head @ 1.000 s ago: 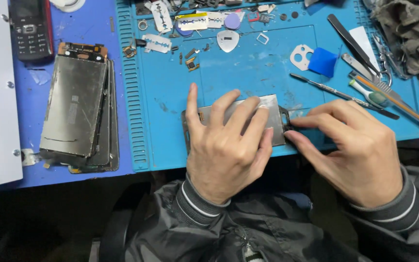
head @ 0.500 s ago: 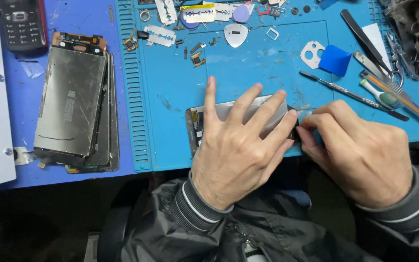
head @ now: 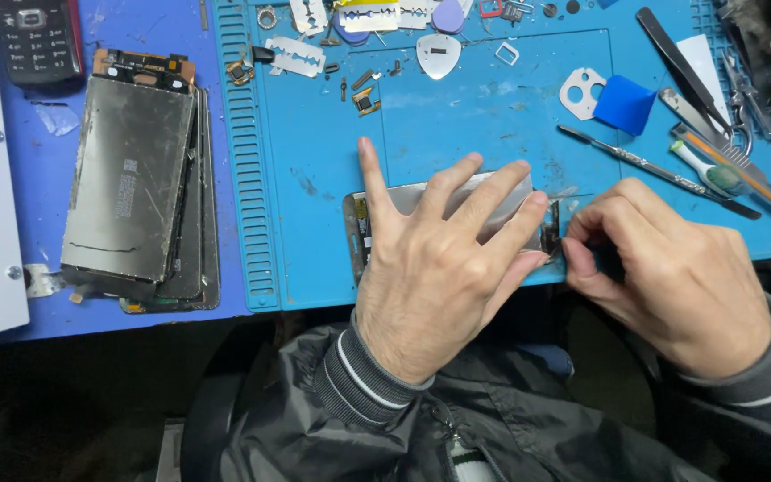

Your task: The person uses a metal prying tool to carefully separate the screen assembly from the frame of a smartphone. They work along the edges to release the adhesive, then lift the screen to expose the internal components and ribbon cables.

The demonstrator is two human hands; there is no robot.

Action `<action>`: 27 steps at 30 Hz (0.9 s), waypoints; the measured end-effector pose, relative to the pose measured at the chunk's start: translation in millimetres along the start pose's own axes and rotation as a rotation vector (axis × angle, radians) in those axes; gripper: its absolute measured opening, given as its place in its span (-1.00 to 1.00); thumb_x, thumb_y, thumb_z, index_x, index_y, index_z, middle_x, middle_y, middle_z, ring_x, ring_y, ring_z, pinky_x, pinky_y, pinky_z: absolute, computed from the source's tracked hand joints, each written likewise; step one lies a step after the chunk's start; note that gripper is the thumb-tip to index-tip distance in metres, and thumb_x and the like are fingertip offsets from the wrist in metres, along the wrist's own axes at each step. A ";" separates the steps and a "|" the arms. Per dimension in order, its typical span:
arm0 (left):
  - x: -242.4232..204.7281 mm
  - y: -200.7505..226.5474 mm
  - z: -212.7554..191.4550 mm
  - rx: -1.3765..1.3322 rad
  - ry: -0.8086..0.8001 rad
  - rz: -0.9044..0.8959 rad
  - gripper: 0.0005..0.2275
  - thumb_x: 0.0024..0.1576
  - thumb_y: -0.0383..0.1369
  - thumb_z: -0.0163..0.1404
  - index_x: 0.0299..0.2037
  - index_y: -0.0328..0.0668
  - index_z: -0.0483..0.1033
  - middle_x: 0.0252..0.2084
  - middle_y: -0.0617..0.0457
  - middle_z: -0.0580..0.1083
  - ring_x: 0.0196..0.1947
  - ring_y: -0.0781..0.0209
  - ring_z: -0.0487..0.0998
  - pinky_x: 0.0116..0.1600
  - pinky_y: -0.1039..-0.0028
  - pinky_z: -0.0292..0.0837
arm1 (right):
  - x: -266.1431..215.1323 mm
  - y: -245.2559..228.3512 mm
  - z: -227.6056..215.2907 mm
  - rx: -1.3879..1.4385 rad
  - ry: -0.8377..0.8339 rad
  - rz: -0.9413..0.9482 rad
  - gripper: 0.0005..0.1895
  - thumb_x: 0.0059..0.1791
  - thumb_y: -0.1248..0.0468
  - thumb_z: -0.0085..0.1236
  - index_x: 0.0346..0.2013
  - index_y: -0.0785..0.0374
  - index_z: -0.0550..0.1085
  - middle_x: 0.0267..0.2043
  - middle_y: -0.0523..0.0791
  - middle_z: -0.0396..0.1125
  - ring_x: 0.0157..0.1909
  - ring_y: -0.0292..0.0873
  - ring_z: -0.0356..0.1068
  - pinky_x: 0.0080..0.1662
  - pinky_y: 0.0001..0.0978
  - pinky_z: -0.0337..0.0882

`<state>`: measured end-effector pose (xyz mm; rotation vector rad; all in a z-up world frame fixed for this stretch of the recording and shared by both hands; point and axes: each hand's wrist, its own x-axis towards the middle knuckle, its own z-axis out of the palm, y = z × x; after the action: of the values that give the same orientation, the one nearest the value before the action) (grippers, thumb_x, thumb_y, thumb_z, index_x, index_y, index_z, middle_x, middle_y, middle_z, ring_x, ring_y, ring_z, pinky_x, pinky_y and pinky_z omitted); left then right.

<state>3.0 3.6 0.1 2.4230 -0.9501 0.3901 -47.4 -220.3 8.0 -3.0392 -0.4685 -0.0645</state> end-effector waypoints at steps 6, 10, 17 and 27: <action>0.0 0.1 1.2 0.011 -0.007 0.011 -0.62 0.13 -0.05 0.28 0.10 0.09 0.57 0.21 0.13 0.48 0.22 0.00 0.46 0.31 -0.72 -0.06 | -13.6 2.1 -7.7 0.083 -0.058 0.035 -0.91 0.08 0.20 0.14 -0.19 0.10 0.43 -0.20 -0.25 0.35 -0.37 -0.20 0.36 -0.43 -0.31 0.29; -0.2 0.8 1.1 0.013 -0.004 -0.001 -0.64 0.16 -0.05 0.25 0.09 0.09 0.58 0.21 0.13 0.49 0.21 -0.01 0.47 0.31 -0.72 -0.07 | -19.8 -2.7 -13.2 0.090 -0.082 0.039 -0.91 0.08 0.19 0.12 -0.20 0.09 0.41 -0.19 -0.27 0.36 -0.43 -0.21 0.33 -0.46 -0.31 0.24; 0.0 1.4 0.8 0.018 -0.013 -0.005 -0.65 0.16 -0.05 0.23 0.09 0.10 0.57 0.22 0.16 0.48 0.22 0.01 0.45 0.31 -0.71 -0.10 | -28.0 -11.6 -9.7 0.180 -0.058 0.002 -0.90 0.06 0.23 0.11 -0.21 0.15 0.40 -0.23 -0.20 0.34 -0.43 -0.19 0.32 -0.45 -0.32 0.27; 0.1 2.6 0.7 0.016 -0.009 -0.019 -0.66 0.16 -0.05 0.21 0.08 0.12 0.57 0.22 0.18 0.48 0.23 0.02 0.44 0.30 -0.73 -0.09 | -36.0 -28.7 -5.7 0.148 0.001 0.036 -0.94 0.07 0.29 0.08 -0.24 0.18 0.39 -0.22 -0.21 0.35 -0.43 -0.18 0.33 -0.48 -0.35 0.25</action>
<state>1.4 1.6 0.5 2.4486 -0.9300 0.3824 -90.6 -204.2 13.6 -2.9012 -0.3996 -0.0278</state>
